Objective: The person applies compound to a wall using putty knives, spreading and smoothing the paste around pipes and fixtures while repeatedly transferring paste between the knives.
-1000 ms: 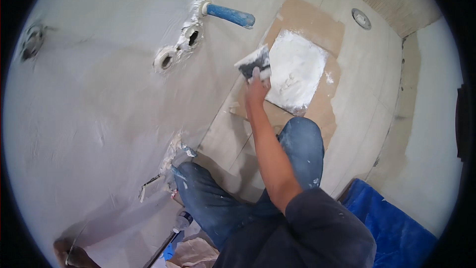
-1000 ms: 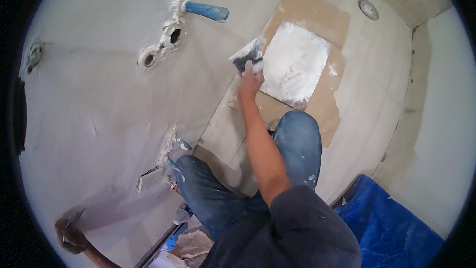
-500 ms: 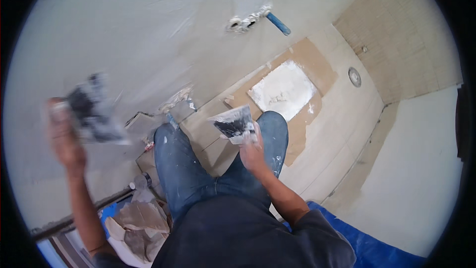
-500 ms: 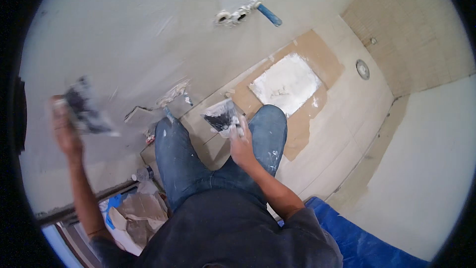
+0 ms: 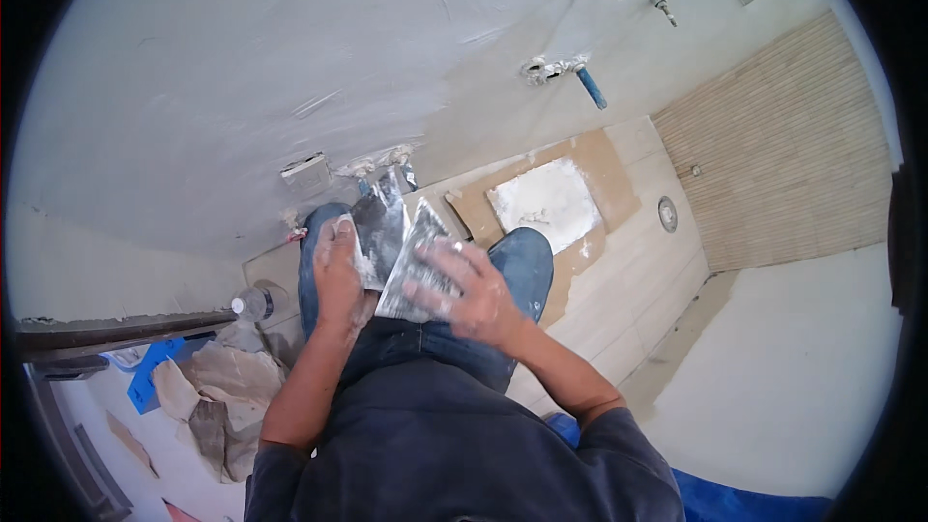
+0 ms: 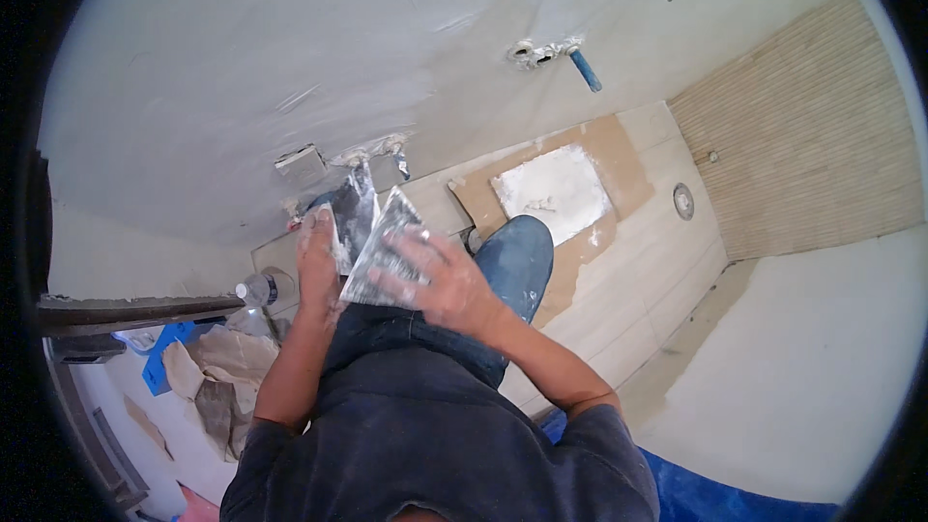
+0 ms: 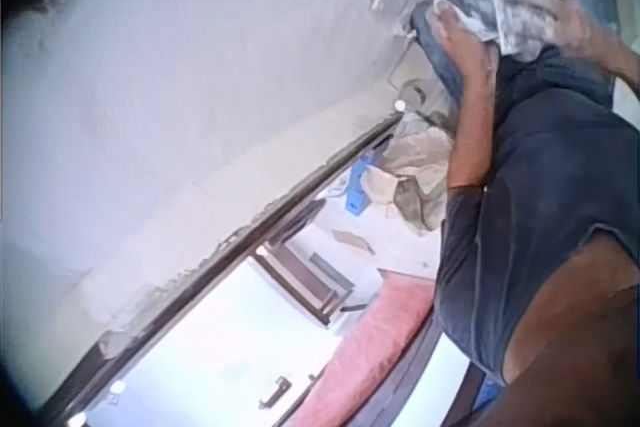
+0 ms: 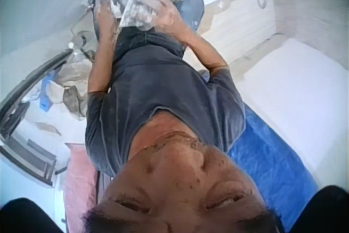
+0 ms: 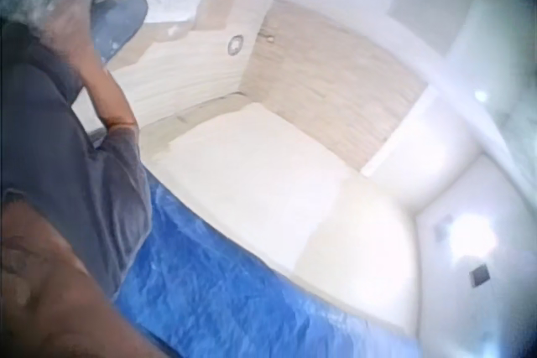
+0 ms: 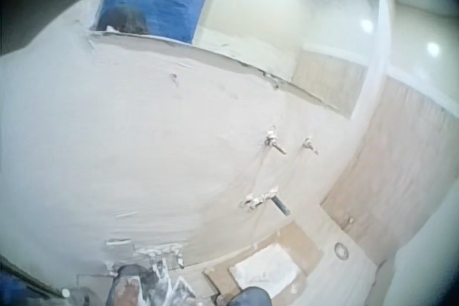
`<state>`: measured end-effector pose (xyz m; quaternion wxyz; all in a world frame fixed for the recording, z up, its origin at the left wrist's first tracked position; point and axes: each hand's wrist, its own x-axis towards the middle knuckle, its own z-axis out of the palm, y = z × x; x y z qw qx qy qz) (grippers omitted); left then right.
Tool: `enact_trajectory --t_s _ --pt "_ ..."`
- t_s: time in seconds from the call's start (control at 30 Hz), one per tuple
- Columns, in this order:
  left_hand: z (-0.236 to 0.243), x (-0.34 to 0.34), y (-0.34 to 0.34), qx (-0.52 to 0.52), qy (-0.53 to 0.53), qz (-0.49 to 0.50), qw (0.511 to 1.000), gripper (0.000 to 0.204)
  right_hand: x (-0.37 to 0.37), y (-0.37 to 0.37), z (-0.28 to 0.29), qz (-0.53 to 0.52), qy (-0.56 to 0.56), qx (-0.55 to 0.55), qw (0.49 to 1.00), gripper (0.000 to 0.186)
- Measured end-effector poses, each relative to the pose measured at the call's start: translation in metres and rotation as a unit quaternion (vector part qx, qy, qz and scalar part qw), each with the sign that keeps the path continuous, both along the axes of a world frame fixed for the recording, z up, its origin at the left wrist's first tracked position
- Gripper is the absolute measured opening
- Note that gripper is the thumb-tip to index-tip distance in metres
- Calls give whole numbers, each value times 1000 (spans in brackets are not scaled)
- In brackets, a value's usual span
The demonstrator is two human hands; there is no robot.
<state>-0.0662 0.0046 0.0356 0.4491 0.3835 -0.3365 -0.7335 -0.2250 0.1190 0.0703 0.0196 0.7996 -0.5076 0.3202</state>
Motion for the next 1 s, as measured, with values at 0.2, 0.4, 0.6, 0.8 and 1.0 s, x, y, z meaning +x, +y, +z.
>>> enact_trajectory --t_s 0.2,0.4,0.6,0.8,1.0 --pt "19 19 -18 -91 101 27 990 21 -38 -12 13 -190 2 80 979 65" --pt "64 10 -28 -404 -263 20 876 23 -28 -20 63 -162 175 -42 970 63" --pt "97 -13 -38 -459 -330 121 816 27 -30 -7 38 -168 187 -43 967 56" --pt "117 29 -122 -636 -241 245 691 32 -112 -12 -81 -250 -321 -6 913 38" --pt "164 60 -214 -783 -398 193 438 34 -236 -55 -193 -407 -532 -20 743 35"
